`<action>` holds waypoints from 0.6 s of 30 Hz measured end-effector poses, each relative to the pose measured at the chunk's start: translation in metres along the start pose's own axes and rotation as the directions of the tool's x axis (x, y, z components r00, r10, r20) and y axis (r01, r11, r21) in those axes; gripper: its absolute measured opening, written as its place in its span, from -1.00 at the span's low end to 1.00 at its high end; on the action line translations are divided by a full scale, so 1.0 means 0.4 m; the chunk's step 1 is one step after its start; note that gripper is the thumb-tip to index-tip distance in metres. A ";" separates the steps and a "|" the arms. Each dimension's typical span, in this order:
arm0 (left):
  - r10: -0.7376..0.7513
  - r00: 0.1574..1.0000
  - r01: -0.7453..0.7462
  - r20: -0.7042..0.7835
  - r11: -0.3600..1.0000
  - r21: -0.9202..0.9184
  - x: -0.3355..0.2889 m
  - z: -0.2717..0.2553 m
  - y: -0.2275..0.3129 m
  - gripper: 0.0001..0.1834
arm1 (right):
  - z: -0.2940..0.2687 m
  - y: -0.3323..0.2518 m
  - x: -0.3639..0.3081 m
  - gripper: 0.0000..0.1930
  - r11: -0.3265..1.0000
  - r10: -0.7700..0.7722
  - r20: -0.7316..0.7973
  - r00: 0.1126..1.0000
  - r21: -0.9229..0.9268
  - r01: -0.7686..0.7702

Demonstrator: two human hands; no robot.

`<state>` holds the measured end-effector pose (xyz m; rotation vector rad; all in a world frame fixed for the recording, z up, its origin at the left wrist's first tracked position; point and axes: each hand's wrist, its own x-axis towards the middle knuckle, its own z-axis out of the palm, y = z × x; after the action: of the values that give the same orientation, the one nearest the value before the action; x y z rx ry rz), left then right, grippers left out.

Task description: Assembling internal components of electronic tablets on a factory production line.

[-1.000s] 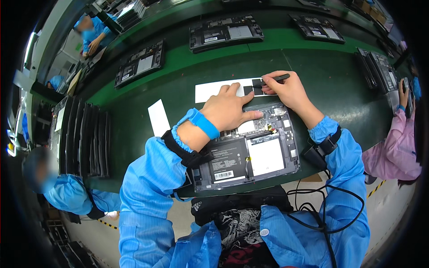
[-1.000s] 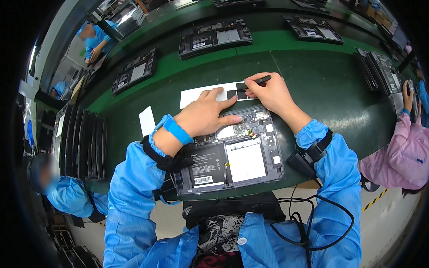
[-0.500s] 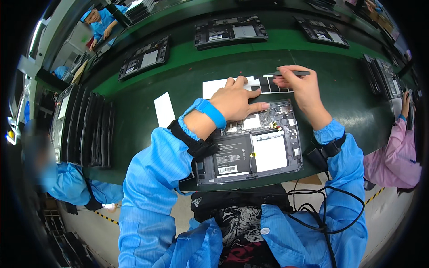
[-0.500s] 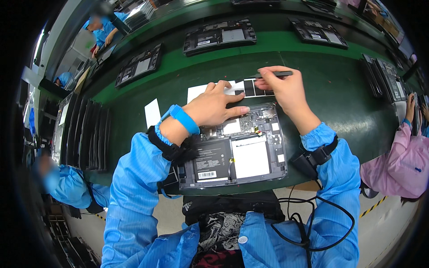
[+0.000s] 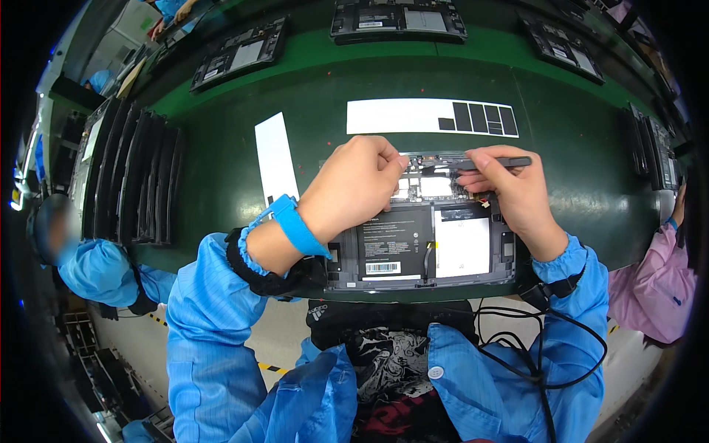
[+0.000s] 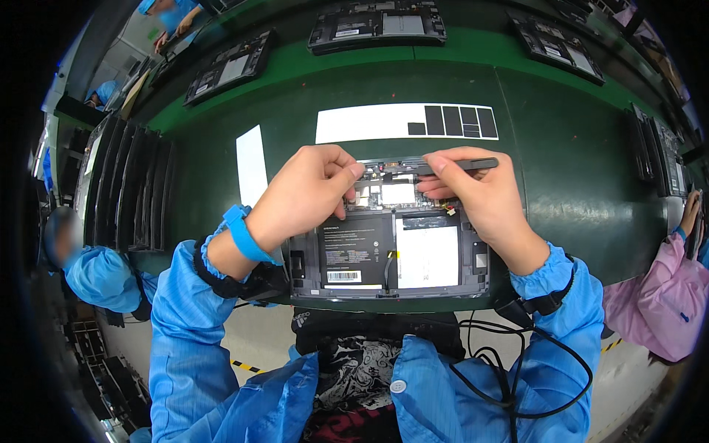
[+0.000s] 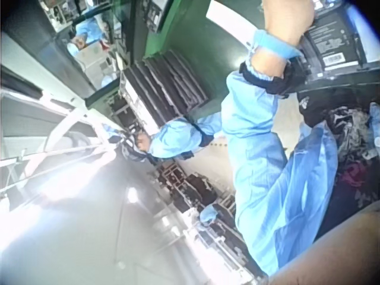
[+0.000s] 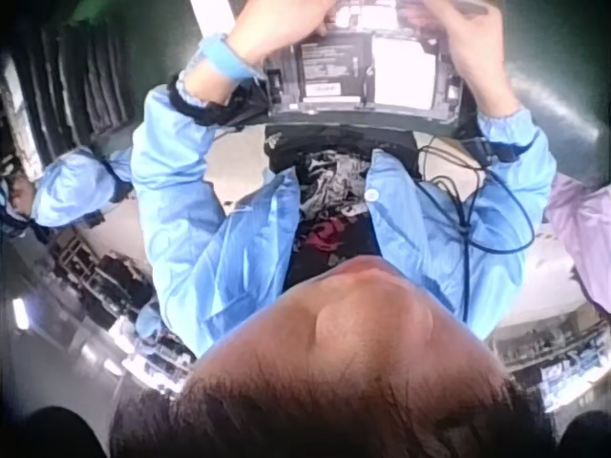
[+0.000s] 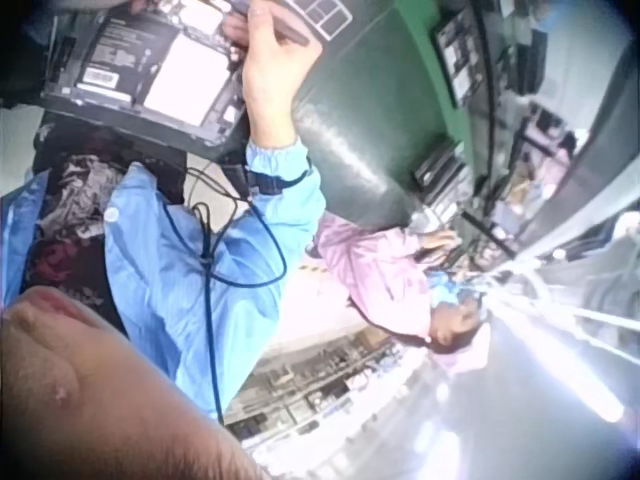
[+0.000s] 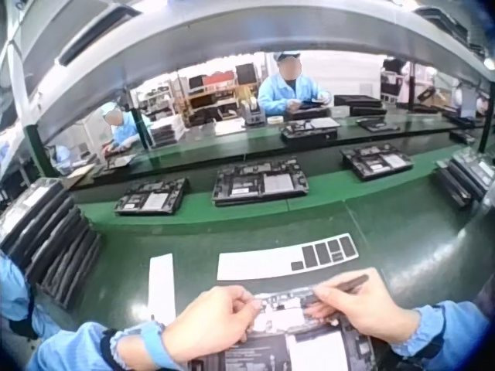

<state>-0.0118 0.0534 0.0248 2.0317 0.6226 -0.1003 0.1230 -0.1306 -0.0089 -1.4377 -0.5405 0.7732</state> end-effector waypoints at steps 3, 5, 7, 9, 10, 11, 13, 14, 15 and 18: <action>0.028 1.000 -0.027 0.014 0.996 -0.080 0.017 0.026 -0.026 -0.70 | -0.002 0.008 0.000 -0.75 0.999 -0.026 -0.010 1.000 0.022 0.026; 0.026 1.000 -0.025 0.013 0.997 -0.069 0.022 0.038 -0.025 -0.69 | -0.004 0.007 -0.004 -0.75 0.998 -0.052 -0.010 0.999 0.032 0.052; 0.032 0.999 -0.031 0.017 0.998 -0.056 0.028 0.041 -0.021 -0.68 | -0.008 0.009 -0.002 -0.75 0.998 -0.047 -0.012 0.999 0.038 0.048; 0.024 0.998 -0.017 0.065 0.993 -0.113 0.026 0.035 -0.015 -0.69 | -0.009 0.010 0.000 -0.75 0.998 -0.044 -0.012 0.999 0.046 0.045; 0.023 0.997 -0.016 0.068 0.994 -0.113 0.029 0.037 -0.020 -0.69 | -0.007 0.010 0.000 -0.76 0.999 -0.039 -0.008 0.999 0.036 0.039; 0.050 0.998 -0.045 0.048 0.995 -0.092 0.034 0.041 -0.028 -0.70 | -0.007 0.012 0.001 -0.77 0.999 -0.033 -0.005 0.999 0.025 0.033; 0.077 0.997 -0.074 0.028 0.994 -0.074 0.040 0.044 -0.034 -0.71 | -0.008 0.011 0.002 -0.78 0.999 -0.033 -0.008 0.999 0.015 0.033; 0.096 0.995 -0.095 0.013 0.995 -0.033 0.045 0.046 -0.034 -0.72 | -0.009 0.012 0.002 -0.78 0.999 -0.034 -0.010 0.999 0.006 0.034; 0.114 0.993 -0.114 0.000 0.993 0.009 0.050 0.048 -0.036 -0.73 | -0.008 0.012 0.002 -0.78 0.999 -0.031 -0.009 0.999 0.006 0.031; 0.129 0.991 -0.122 -0.043 0.984 0.128 0.055 0.049 -0.023 -0.73 | -0.001 0.008 0.002 -0.79 0.999 -0.035 -0.025 0.999 -0.028 0.035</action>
<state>0.0063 0.0493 0.0003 2.1955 0.5291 -0.0132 0.1233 -0.1304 -0.0122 -1.4578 -0.5570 0.7210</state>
